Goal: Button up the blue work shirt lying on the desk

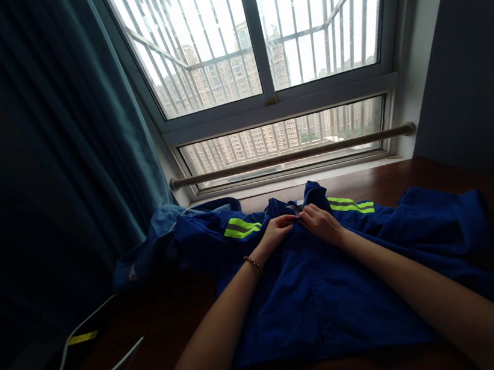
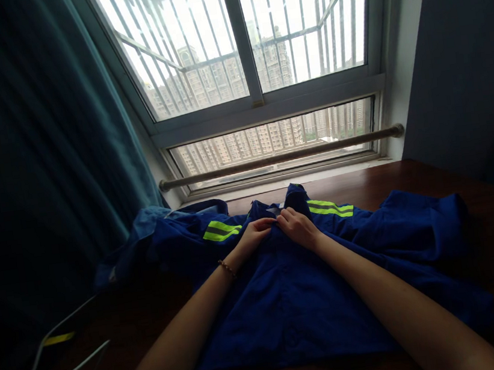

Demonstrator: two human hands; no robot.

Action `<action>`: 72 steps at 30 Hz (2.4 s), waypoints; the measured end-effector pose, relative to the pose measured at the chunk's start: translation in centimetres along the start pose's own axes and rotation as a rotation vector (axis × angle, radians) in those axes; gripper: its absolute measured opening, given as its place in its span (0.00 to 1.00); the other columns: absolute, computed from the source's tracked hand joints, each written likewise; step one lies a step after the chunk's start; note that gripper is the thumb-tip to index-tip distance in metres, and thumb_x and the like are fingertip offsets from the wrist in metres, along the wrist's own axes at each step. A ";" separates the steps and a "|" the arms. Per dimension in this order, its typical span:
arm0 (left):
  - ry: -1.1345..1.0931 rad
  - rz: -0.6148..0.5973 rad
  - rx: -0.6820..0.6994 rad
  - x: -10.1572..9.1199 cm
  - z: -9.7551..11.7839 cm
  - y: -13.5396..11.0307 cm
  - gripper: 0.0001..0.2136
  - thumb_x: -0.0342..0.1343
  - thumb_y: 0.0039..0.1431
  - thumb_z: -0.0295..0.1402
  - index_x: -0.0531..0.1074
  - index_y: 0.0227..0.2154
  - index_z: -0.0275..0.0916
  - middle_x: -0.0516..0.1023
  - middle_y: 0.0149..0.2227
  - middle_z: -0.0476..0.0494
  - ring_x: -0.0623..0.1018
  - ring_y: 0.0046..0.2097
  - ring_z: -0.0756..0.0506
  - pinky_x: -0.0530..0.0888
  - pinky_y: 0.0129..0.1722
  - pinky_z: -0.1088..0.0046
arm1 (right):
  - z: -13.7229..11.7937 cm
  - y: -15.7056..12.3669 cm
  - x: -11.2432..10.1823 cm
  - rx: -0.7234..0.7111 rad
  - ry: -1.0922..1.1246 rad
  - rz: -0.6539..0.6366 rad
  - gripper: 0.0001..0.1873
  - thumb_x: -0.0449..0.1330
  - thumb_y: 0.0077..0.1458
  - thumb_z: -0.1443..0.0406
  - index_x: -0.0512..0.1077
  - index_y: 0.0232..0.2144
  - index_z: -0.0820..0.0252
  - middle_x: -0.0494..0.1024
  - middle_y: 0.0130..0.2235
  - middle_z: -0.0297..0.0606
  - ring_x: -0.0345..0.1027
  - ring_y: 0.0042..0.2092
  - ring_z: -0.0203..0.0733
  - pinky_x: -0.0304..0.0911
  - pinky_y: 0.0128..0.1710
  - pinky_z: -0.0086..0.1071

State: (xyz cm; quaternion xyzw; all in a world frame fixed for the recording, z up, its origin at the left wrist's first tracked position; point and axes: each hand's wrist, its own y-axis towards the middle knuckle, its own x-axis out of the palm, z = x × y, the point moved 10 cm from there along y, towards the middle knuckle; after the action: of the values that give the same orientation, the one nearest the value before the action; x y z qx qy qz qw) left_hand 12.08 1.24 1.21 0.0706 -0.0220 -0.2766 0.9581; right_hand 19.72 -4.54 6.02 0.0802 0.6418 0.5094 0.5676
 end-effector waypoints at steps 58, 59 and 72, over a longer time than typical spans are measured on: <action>0.507 -0.029 0.593 9.1 15.0 -6.1 0.16 0.52 0.55 0.32 0.66 0.47 0.40 0.71 0.47 0.43 0.69 0.49 0.44 0.64 0.51 0.69 | 8.2 1.6 -11.7 1.059 1.497 0.568 0.17 0.68 0.32 0.59 0.67 0.24 0.61 0.65 0.15 0.24 0.55 0.13 0.27 0.50 0.10 0.22; 0.491 -0.028 0.567 9.0 14.8 -6.0 0.14 0.52 0.55 0.32 0.68 0.45 0.40 0.72 0.44 0.43 0.70 0.47 0.45 0.65 0.49 0.70 | 8.0 1.7 -11.5 1.055 1.503 0.555 0.17 0.68 0.32 0.59 0.67 0.23 0.61 0.64 0.15 0.23 0.54 0.13 0.27 0.50 0.10 0.22; 0.436 0.037 0.382 7.5 13.0 -4.8 0.04 0.54 0.49 0.32 0.70 0.24 0.37 0.69 0.24 0.50 0.67 0.29 0.50 0.63 0.31 0.77 | 7.2 2.0 -10.7 1.024 1.497 0.475 0.17 0.67 0.33 0.57 0.70 0.25 0.62 0.64 0.15 0.25 0.54 0.15 0.28 0.51 0.12 0.22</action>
State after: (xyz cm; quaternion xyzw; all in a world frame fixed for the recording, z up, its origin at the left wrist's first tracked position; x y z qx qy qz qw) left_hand 14.89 -8.39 13.37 0.3072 0.1313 -0.2282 0.9145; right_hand 28.32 -6.84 15.66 0.1006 0.9530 0.1865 -0.2164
